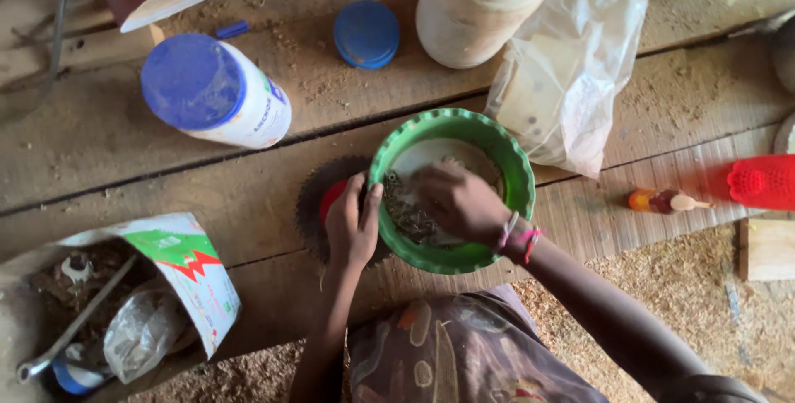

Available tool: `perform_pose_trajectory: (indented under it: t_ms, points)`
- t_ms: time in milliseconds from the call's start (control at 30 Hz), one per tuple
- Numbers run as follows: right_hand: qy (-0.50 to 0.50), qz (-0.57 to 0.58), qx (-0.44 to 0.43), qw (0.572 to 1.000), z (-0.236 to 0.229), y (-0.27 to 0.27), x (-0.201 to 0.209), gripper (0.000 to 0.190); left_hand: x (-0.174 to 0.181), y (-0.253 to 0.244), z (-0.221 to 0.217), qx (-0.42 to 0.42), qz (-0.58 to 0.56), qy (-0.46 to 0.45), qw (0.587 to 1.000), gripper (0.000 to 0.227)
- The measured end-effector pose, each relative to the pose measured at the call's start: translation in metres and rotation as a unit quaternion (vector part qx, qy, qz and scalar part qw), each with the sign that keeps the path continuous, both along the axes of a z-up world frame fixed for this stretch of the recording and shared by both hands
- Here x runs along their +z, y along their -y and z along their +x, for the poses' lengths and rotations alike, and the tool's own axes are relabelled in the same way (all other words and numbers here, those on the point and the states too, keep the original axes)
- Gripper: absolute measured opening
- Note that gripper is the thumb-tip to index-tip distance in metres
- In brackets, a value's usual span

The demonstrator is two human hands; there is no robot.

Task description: The person sorts small metal fasteners from a green bowl into a white plastic jar. They repeatedly scoop handfuls of mixed screws and bolts, separate them by hand, and transfer the sorted items into the jar.

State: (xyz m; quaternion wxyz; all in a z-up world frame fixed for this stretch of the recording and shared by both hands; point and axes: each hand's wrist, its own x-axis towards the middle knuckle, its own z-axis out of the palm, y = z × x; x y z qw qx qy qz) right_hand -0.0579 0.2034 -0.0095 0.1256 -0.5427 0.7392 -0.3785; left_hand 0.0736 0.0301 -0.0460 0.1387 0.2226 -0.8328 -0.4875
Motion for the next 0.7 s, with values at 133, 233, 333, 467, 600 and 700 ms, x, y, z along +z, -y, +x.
perform_pose_trajectory:
  t_ms: [133, 233, 333, 467, 600, 700]
  points:
    - [-0.023, -0.013, 0.006, 1.0, 0.01, 0.012, -0.006, 0.027, -0.015, -0.01, 0.008, 0.032, -0.02, -0.039, 0.999, 0.031]
    - [-0.059, 0.001, 0.109, 0.992, 0.01, 0.011, 0.004, 0.019, -0.013, -0.008, -0.001, 0.037, -0.029, -0.075, 0.996, 0.03]
    - [-0.094, -0.002, 0.144, 0.985, 0.0, -0.017, 0.012, 0.017, -0.013, -0.011, 0.001, 0.04, -0.027, -0.084, 0.995, 0.028]
    - [-0.173, -0.011, 0.129, 0.976, -0.021, -0.023, -0.006, 0.024, -0.023, -0.008, 0.004, 0.051, -0.013, -0.062, 0.997, 0.028]
    - [-0.038, 0.028, 0.148, 0.988, 0.002, -0.025, -0.019, 0.035, -0.031, -0.011, 0.007, 0.049, 0.011, 0.011, 0.999, 0.028]
    - [-0.142, 0.011, 0.195, 0.97, 0.002, -0.032, -0.002, 0.027, -0.025, -0.005, 0.004, 0.038, -0.033, -0.064, 0.997, 0.029]
